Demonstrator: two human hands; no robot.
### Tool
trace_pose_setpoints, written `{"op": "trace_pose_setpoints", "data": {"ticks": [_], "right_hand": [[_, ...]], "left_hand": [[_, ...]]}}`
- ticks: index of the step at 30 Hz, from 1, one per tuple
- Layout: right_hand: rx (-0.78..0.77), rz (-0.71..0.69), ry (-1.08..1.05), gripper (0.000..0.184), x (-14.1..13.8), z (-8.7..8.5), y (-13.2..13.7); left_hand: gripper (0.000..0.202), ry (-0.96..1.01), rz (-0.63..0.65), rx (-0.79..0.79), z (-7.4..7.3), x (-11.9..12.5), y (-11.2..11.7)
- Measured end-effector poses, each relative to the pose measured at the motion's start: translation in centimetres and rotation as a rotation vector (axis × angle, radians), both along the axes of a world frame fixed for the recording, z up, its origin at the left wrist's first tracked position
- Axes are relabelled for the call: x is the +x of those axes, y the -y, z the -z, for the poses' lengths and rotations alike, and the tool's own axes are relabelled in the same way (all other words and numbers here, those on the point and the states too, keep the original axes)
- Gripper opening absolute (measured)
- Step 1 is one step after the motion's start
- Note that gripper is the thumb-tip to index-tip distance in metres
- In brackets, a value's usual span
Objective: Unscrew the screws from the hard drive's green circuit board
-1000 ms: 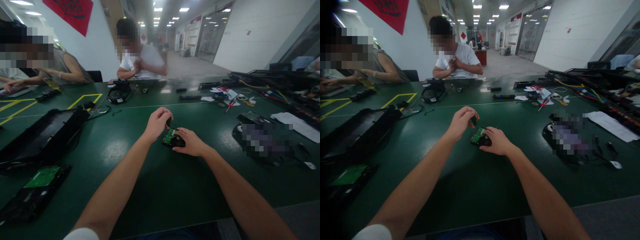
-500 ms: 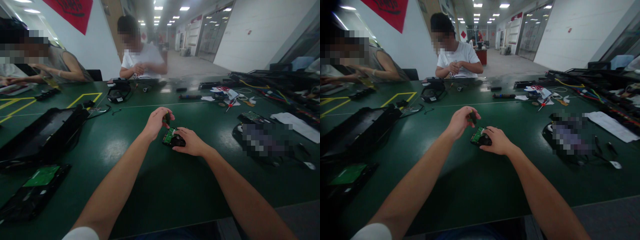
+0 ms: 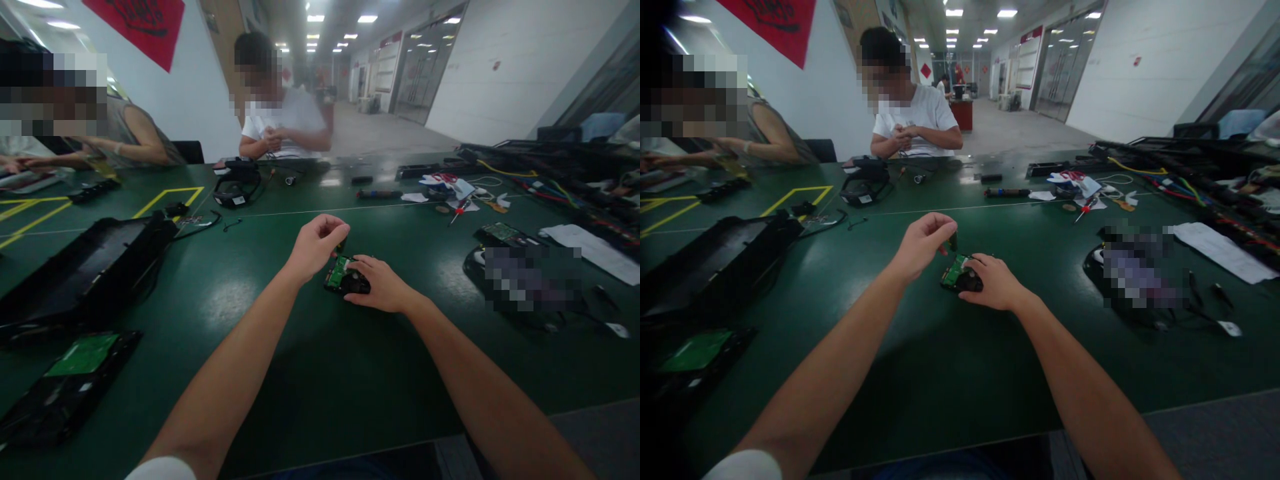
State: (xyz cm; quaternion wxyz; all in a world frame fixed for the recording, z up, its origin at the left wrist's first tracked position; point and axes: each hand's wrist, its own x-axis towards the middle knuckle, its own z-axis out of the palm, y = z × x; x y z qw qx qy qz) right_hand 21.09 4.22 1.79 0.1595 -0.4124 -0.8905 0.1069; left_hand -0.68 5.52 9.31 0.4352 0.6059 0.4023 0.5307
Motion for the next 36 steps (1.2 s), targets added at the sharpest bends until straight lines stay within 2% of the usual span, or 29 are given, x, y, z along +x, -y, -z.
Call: {"op": "trace_pose_setpoints", "data": {"ticks": [4, 10, 15, 18, 23, 31, 33, 36], "right_hand": [[0.002, -0.001, 0.002, 0.073, 0.0, 0.0, 0.0], [0.000, 0.002, -0.009, 0.072, 0.1, 0.2, -0.1], [0.000, 0.016, 0.006, 0.075, 0.0, 0.1, 0.0], [-0.002, 0.012, 0.003, 0.075, -0.1, -0.1, 0.1], [-0.003, 0.003, 0.001, 0.074, -0.1, -0.2, 0.1], [0.011, -0.005, -0.006, 0.075, 0.0, 0.0, 0.0], [0.012, -0.013, -0.009, 0.076, 0.1, 0.0, 0.0], [0.011, -0.013, -0.010, 0.075, 0.1, 0.0, 0.0]], "left_hand": [[0.020, 0.104, 0.099, -0.087, -0.1, 0.3, 0.2], [0.020, 0.251, 0.181, -0.181, 0.5, 0.4, -0.1], [0.025, 0.114, 0.033, -0.077, 0.5, 0.0, -0.4], [0.027, 0.038, -0.014, -0.046, 0.1, -0.2, -0.4], [0.026, 0.050, 0.006, -0.061, -0.2, -0.1, -0.1], [0.023, 0.228, 0.033, -0.124, 0.8, 0.0, -0.7], [0.024, 0.194, 0.017, -0.093, 0.8, -0.2, -0.8], [0.027, 0.006, -0.058, 0.036, 0.5, -0.4, -0.7]]}}
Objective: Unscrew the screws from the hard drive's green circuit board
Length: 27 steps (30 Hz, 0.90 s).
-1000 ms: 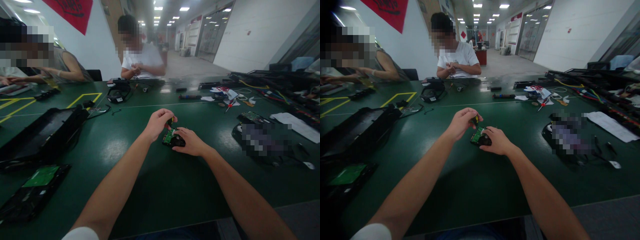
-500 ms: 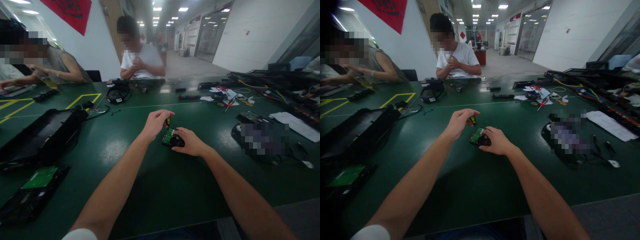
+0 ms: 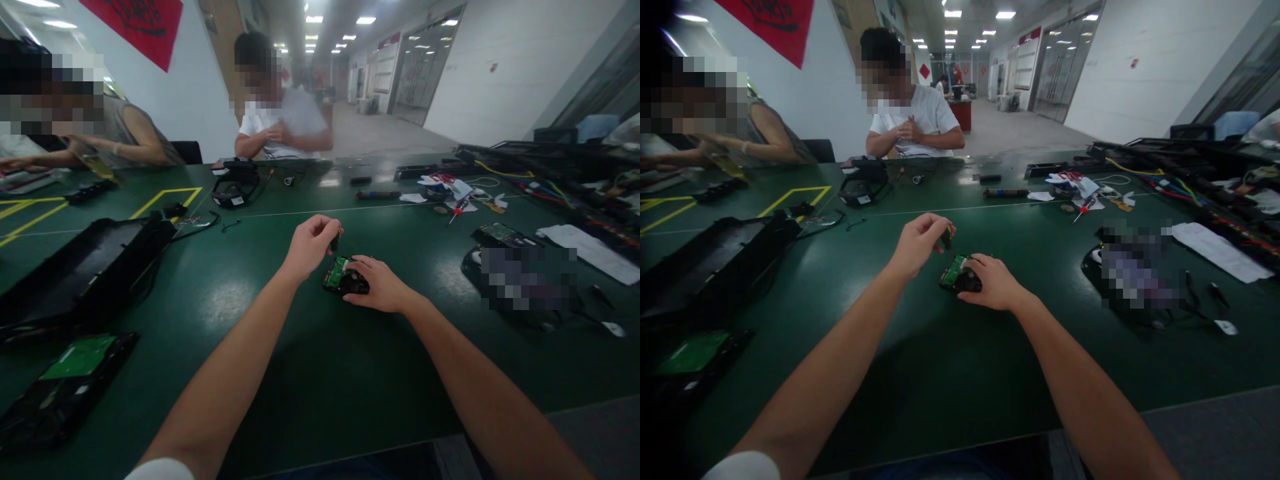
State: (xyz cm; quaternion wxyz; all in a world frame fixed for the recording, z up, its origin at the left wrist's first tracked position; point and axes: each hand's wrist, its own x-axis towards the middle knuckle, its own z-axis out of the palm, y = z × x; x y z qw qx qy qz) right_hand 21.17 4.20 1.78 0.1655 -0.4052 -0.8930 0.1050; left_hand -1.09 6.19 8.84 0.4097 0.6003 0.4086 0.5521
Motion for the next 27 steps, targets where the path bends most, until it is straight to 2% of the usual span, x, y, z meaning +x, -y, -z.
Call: {"op": "trace_pose_setpoints", "data": {"ticks": [3, 6, 13, 16, 18, 23, 25, 27], "right_hand": [[-0.004, 0.012, 0.000, 0.075, 0.0, 0.1, 0.0], [-0.003, 0.022, 0.004, 0.074, -0.1, 0.1, 0.0], [0.010, 0.007, 0.007, 0.074, 0.0, 0.1, -0.1], [0.021, 0.000, 0.005, 0.075, 0.0, 0.3, -0.2], [0.023, -0.001, 0.003, 0.076, 0.1, 0.4, -0.2], [0.018, -0.001, 0.011, 0.077, 0.1, 0.4, -0.2], [0.013, 0.005, 0.013, 0.076, 0.1, 0.4, -0.2], [0.006, 0.010, 0.010, 0.075, 0.0, 0.3, -0.1]], "left_hand": [[0.027, -0.161, -0.064, 0.115, -0.5, 0.0, 0.4], [0.027, -0.157, -0.020, 0.088, -0.7, 0.1, 0.6], [0.028, 0.200, 0.168, -0.140, 0.4, 0.2, 0.0], [0.028, 0.296, 0.186, -0.172, 0.8, 0.4, -0.3], [0.028, 0.259, 0.155, -0.131, 0.9, 0.5, -0.3], [0.025, 0.026, -0.014, 0.034, 0.7, 0.5, -0.1], [0.022, 0.002, -0.010, 0.044, 0.5, 0.5, 0.0], [0.021, 0.046, 0.071, 0.005, 0.4, 0.4, 0.1]]}}
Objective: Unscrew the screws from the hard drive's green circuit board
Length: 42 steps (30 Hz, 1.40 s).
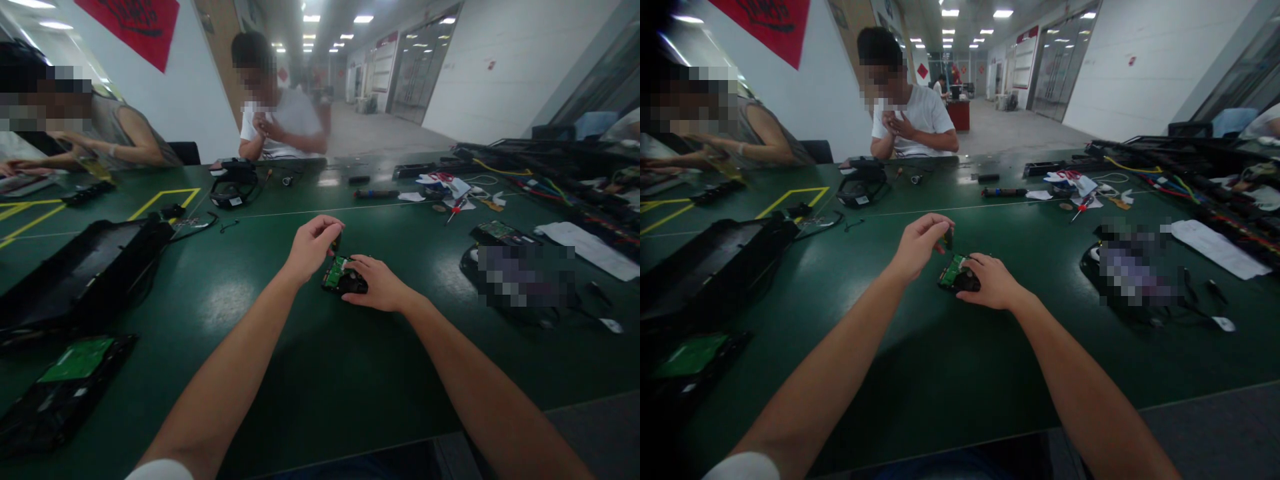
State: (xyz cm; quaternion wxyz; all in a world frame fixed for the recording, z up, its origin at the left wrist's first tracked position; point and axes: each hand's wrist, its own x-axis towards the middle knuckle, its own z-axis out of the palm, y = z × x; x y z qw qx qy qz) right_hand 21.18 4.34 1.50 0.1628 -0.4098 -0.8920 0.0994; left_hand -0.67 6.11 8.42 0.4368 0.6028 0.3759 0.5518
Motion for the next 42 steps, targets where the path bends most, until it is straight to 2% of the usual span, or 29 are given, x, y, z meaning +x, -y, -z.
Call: {"op": "trace_pose_setpoints", "data": {"ticks": [4, 6, 9, 13, 17, 20, 24, 26, 28, 31, 33, 37, 42], "right_hand": [[0.001, 0.002, -0.014, 0.073, -0.07, -0.01, 0.04], [0.001, -0.001, -0.019, 0.073, -0.05, -0.01, 0.06], [-0.004, -0.002, -0.015, 0.075, -0.01, -0.08, 0.08], [-0.001, -0.002, -0.008, 0.075, 0.02, -0.10, 0.04], [0.006, -0.006, -0.011, 0.076, 0.00, 0.03, -0.02], [0.003, -0.003, -0.014, 0.074, -0.02, 0.04, 0.00], [-0.006, -0.002, -0.006, 0.074, -0.04, -0.13, 0.05], [-0.006, -0.001, -0.006, 0.075, -0.06, -0.22, 0.06], [-0.007, -0.002, -0.010, 0.075, -0.06, -0.27, 0.06], [-0.004, -0.005, -0.021, 0.074, 0.00, -0.21, 0.05], [-0.001, -0.011, -0.024, 0.074, 0.05, -0.12, 0.04], [-0.001, -0.008, -0.016, 0.074, 0.06, -0.06, 0.09], [-0.014, 0.011, -0.011, 0.074, -0.04, -0.32, 0.23]], "left_hand": [[0.024, 0.155, 0.223, -0.152, 0.05, 0.10, 0.10], [0.026, 0.191, 0.241, -0.179, 0.18, 0.22, 0.08], [0.027, 0.151, 0.146, -0.116, 0.32, 0.32, -0.01], [0.026, -0.001, 0.011, -0.006, 0.25, 0.16, -0.11], [0.023, -0.049, -0.122, 0.030, 0.01, -0.04, -0.10], [0.017, 0.026, -0.114, 0.003, -0.15, -0.03, -0.03], [0.013, 0.189, 0.054, -0.125, -0.12, 0.06, -0.03], [0.015, 0.216, 0.088, -0.158, -0.01, 0.06, -0.12], [0.019, 0.165, 0.032, -0.126, 0.13, 0.01, -0.26], [0.022, 0.014, -0.136, -0.014, 0.23, -0.14, -0.44], [0.022, -0.047, -0.186, 0.037, 0.14, -0.24, -0.42], [0.020, -0.024, -0.059, 0.007, -0.28, -0.20, 0.01], [0.023, 0.150, 0.139, -0.160, -0.27, 0.08, 0.23]]}}
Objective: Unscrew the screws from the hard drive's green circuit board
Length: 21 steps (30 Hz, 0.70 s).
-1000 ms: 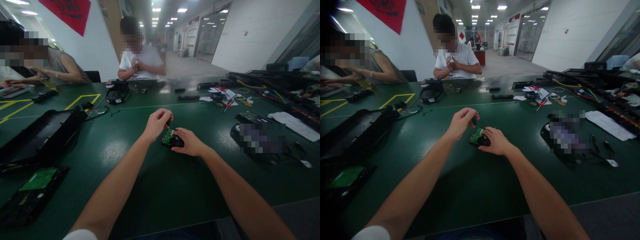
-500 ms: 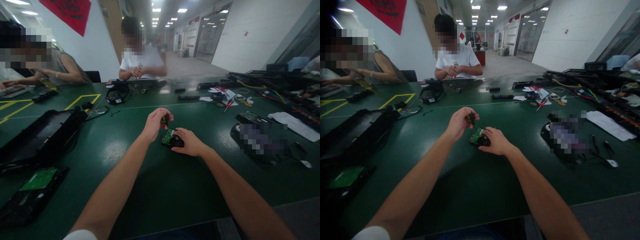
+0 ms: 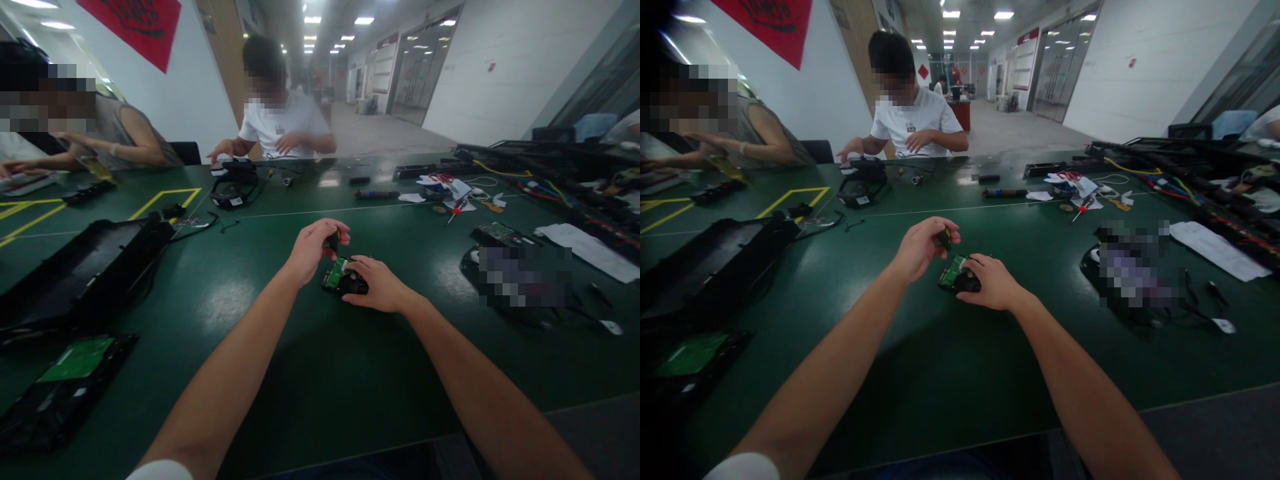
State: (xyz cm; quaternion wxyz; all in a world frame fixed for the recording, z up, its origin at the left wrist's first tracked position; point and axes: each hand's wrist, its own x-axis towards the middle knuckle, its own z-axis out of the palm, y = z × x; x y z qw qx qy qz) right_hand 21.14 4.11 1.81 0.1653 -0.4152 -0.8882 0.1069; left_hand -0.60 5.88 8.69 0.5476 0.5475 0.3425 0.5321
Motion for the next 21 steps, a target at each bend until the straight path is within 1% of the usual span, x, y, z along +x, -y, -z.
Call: {"op": "trace_pose_setpoints", "data": {"ticks": [2, 7, 9, 11, 15, 17, 19, 21], "right_hand": [[-0.001, -0.005, 0.003, 0.074, -0.04, -0.12, 0.03], [0.008, -0.010, 0.009, 0.076, -0.09, -0.13, 0.00], [0.014, -0.012, 0.014, 0.076, -0.06, -0.04, -0.04], [0.019, -0.013, 0.013, 0.075, -0.01, 0.06, -0.09], [0.014, -0.010, 0.007, 0.074, 0.03, 0.11, -0.16], [0.006, -0.010, 0.008, 0.074, 0.02, 0.05, -0.16], [-0.001, -0.012, 0.007, 0.074, 0.03, 0.01, -0.14], [-0.001, -0.014, 0.002, 0.074, 0.06, 0.00, -0.11]], "left_hand": [[0.025, 0.004, 0.005, -0.008, 0.12, 0.00, -0.11], [0.026, -0.191, -0.198, 0.156, 0.05, -0.23, -0.32], [0.025, -0.219, -0.229, 0.164, -0.11, -0.31, -0.30], [0.022, -0.185, -0.200, 0.126, -0.25, -0.35, -0.24], [0.018, -0.020, -0.050, -0.025, -0.26, -0.30, -0.15], [0.017, 0.045, -0.005, -0.066, -0.16, -0.27, -0.16], [0.018, 0.070, -0.002, -0.073, -0.05, -0.27, -0.22], [0.019, 0.074, -0.030, -0.074, 0.02, -0.30, -0.30]]}}
